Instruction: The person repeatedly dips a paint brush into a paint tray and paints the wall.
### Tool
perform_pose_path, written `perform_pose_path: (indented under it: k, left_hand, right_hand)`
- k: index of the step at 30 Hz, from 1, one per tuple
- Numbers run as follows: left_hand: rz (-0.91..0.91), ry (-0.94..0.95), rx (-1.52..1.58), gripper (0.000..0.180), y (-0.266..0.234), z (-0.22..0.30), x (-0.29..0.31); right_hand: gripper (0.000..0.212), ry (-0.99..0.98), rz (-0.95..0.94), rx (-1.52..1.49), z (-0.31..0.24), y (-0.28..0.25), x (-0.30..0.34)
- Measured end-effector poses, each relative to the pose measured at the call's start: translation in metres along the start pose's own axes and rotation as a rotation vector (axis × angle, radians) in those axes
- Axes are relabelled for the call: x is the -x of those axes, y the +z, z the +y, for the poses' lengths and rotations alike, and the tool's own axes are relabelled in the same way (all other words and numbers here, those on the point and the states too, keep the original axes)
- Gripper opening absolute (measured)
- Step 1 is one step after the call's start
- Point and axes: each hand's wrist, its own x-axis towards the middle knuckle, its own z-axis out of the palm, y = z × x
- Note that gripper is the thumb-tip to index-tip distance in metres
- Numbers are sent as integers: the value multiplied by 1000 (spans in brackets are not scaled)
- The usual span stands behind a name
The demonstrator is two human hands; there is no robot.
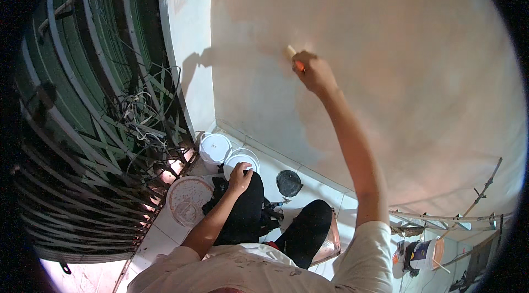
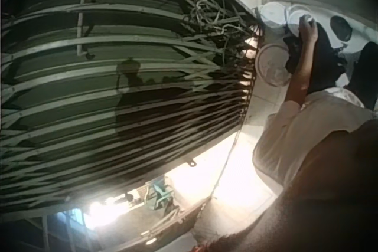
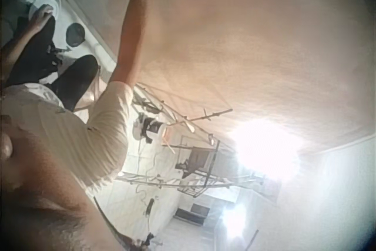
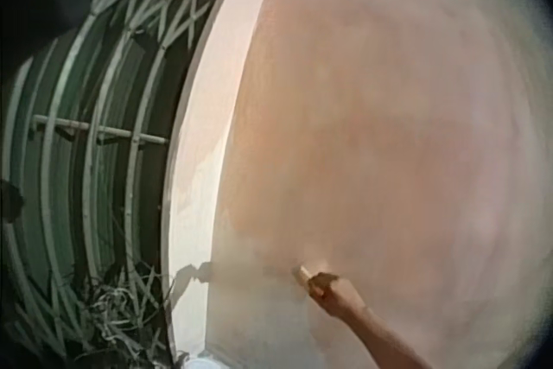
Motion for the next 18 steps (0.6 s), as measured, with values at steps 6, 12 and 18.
perform_pose_path:
  k: [6, 12, 18]
  left_hand:
    - [-31, -66, -73, 20, -13, 15, 6]
    - [-32, -47, -27, 22, -9, 13, 0]
    - [9, -41, 35, 17, -1, 5, 1]
  right_hand:
    - [8, -169, 142, 322, -60, -18, -32]
    - [12, -282, -518, 464, -12, 91, 49]
    - [10, 13, -530, -45, 34, 68, 37]
